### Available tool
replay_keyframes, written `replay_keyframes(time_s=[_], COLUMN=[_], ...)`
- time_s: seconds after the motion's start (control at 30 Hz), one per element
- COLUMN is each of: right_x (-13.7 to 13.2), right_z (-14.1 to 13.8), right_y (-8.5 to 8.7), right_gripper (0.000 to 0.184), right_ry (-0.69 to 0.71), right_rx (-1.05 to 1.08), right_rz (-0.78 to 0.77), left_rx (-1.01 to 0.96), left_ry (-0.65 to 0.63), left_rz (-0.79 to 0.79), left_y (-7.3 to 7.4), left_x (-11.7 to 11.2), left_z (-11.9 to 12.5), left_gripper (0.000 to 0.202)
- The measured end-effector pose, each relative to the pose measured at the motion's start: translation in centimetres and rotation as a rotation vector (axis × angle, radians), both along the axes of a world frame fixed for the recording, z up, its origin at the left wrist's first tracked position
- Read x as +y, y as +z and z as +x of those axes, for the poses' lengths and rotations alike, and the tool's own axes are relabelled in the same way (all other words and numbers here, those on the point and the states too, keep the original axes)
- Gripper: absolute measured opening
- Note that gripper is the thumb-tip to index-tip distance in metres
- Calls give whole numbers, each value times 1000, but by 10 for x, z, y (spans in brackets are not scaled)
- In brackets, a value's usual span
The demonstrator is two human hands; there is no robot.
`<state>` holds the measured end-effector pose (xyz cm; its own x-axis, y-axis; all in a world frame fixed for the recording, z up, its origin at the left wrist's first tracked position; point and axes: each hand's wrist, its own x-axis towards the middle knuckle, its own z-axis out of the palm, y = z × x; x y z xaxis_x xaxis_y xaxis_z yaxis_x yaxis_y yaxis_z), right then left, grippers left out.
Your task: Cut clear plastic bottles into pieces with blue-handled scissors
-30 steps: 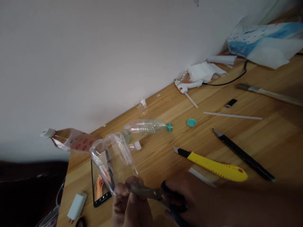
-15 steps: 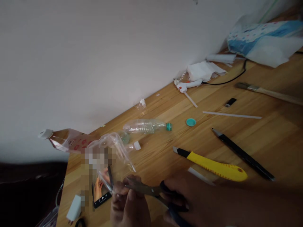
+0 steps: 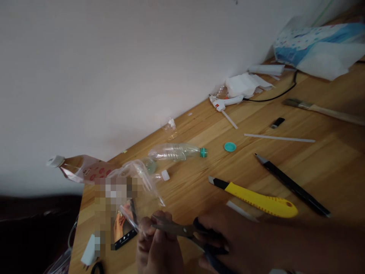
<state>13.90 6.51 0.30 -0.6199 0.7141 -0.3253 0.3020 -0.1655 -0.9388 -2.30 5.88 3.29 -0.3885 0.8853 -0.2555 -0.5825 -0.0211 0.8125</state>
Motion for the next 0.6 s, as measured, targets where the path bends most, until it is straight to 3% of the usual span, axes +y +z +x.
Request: replay_keyframes(time_s=[0.2,0.6], right_x=[-2,-1], right_z=[-3,-2], right_y=[-7,-4], right_gripper=[35,35], right_ry=[-13,-12], right_rx=[-25,4], right_rz=[-4,12], left_rx=[-5,-14], left_ry=[-10,-20], left_rz=[17,13], left_y=[-3,-1], left_x=[0,-2], left_z=[-2,-1], left_gripper=[36,32])
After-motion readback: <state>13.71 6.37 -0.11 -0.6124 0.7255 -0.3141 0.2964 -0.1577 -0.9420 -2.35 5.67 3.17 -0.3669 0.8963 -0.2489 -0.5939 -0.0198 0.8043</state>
